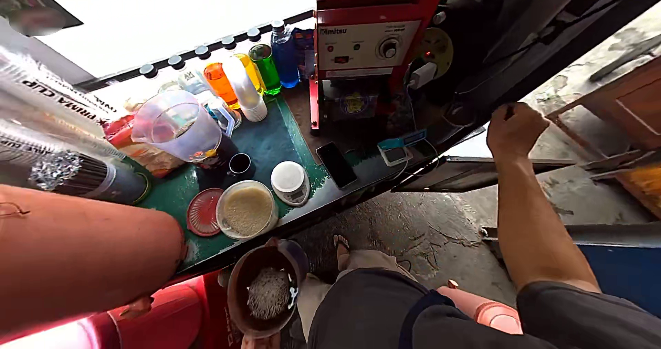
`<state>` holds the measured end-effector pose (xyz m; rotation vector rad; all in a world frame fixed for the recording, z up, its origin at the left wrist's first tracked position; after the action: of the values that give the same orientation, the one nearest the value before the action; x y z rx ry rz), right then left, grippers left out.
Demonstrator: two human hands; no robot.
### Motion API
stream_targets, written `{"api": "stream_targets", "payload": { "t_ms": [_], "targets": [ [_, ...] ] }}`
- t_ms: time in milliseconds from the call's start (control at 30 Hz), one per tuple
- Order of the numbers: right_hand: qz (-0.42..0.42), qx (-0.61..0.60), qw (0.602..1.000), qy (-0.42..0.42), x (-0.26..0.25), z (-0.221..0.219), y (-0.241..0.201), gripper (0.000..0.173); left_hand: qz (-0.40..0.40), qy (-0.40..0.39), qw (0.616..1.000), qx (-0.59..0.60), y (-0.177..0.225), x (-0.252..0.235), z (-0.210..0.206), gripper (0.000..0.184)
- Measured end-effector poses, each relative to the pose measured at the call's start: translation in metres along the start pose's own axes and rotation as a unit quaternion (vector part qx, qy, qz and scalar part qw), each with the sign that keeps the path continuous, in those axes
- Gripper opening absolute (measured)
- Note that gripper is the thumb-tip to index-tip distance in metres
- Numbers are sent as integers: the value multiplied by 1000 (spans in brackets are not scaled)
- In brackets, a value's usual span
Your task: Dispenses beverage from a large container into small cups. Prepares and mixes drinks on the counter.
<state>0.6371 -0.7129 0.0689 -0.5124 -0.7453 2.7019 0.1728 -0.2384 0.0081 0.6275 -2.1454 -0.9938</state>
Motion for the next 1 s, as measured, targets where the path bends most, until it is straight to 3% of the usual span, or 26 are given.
{"api": "stream_targets", "payload": {
  "t_ms": [133, 267, 367, 433, 567, 733, 867, 1000],
  "targets": [
    [-32, -4, 998, -54, -19, -37, 25, 52, 22, -3, 1000, -14, -19, -13, -35, 26],
    [-68, -44, 997, -17, 10, -20, 21, 56, 15, -9, 1000, -9, -32, -32, -68, 18],
    [-24, -61, 997, -31, 53, -18, 13, 44, 12, -20, 1000, -1, -44, -50, -89, 15],
    [33, -84, 989, -112, 89, -32, -1, 40, 12, -9, 1000, 3, -53, -62, -102, 16],
    [142, -179, 926, -299, 166, -85, -43, 32, -9, 21, 1000, -3, -70, -89, -120, 22],
    [190, -293, 813, -466, 237, -133, -109, 30, -33, 51, 998, -20, -87, -118, -133, 24],
    [189, -358, 734, -545, 271, -149, -158, 35, -49, 79, 995, -24, -94, -131, -138, 25],
    [142, -403, 687, -588, 288, -166, -184, 40, -51, 85, 994, -34, -98, -137, -139, 24]
  ]
}}
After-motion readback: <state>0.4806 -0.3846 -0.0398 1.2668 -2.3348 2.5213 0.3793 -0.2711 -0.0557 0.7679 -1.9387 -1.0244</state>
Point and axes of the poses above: each hand's wrist, its own x-axis away from the middle knuckle, its own z-axis out of the back of the hand, y = z × x, the point moved 7 cm from there along -x, towards the middle knuckle, and after that the axes turned 9 degrees about -x, right-handed, at the moved point
